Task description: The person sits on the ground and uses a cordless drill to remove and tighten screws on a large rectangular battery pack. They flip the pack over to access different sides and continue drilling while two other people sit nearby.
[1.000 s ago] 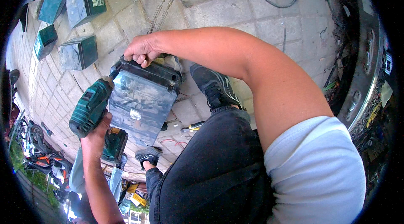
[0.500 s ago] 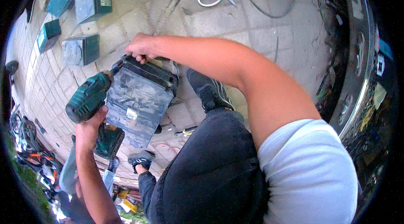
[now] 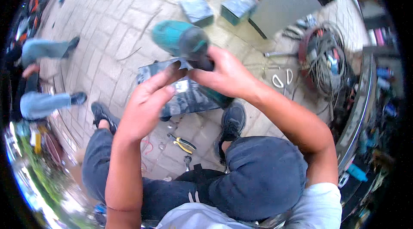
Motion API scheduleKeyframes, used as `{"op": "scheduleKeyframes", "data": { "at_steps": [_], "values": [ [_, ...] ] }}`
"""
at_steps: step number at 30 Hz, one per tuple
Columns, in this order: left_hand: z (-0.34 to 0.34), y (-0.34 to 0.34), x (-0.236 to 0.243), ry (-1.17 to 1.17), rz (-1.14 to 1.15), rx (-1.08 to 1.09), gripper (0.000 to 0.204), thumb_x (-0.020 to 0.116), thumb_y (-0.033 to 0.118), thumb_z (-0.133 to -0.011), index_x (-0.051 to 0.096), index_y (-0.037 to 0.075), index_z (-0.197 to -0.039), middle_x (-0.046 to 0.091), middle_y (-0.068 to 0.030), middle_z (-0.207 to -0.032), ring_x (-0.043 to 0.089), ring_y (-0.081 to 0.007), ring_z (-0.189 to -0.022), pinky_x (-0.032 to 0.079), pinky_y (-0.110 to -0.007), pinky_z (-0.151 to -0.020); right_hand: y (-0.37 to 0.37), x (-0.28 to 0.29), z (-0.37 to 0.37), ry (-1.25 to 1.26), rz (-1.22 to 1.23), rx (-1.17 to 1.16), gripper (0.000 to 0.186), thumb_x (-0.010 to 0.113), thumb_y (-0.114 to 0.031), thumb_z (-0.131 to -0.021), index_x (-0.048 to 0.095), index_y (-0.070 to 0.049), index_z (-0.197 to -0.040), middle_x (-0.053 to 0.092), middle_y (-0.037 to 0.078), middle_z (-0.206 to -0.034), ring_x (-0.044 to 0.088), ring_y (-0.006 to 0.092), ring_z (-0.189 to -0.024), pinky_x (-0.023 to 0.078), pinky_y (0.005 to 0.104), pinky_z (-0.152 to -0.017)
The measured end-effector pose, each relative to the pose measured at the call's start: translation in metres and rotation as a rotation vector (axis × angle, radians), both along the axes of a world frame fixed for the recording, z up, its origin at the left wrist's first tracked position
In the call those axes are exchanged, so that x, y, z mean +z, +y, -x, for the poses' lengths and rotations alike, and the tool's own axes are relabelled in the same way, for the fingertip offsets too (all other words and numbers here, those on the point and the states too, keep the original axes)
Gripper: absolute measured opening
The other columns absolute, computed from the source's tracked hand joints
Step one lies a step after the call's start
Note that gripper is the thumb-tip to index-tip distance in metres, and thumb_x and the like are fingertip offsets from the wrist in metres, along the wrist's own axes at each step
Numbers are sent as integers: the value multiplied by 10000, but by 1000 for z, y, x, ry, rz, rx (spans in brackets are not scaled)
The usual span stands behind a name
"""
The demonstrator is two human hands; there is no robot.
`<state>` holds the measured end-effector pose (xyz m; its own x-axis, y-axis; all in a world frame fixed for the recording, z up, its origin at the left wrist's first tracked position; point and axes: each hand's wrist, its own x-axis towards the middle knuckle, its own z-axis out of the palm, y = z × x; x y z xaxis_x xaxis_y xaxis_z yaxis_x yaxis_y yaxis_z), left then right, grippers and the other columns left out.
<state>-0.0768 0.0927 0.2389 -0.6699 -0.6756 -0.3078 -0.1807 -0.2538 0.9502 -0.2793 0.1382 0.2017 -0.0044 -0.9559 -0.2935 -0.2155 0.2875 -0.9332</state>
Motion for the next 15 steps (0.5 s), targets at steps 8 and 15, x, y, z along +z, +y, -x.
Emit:
{"op": "scheduleKeyframes", "data": {
  "at_steps": [8, 15],
  "values": [
    [-201, 61, 16, -702, 1229, -124, 274, 677, 166, -713, 646, 40, -955, 618, -104, -860, 591, -292, -916, 454, -443, -821, 7, 64, -36, 711, 96, 261, 428, 654, -242, -762, 585, 68, -1050, 648, 197, -819, 631, 240, -757, 490, 393, -743],
    [-186, 69, 23, -630, 1151, 107, 182, 693, 251, -755, 631, 81, -768, 595, -102, -745, 575, -309, -758, 461, -437, -683, -10, 116, -117, 350, 49, 201, 369, 689, -199, -841, 552, -15, -1130, 622, 36, -802, 594, 120, -736, 477, 280, -689]
  ]
}}
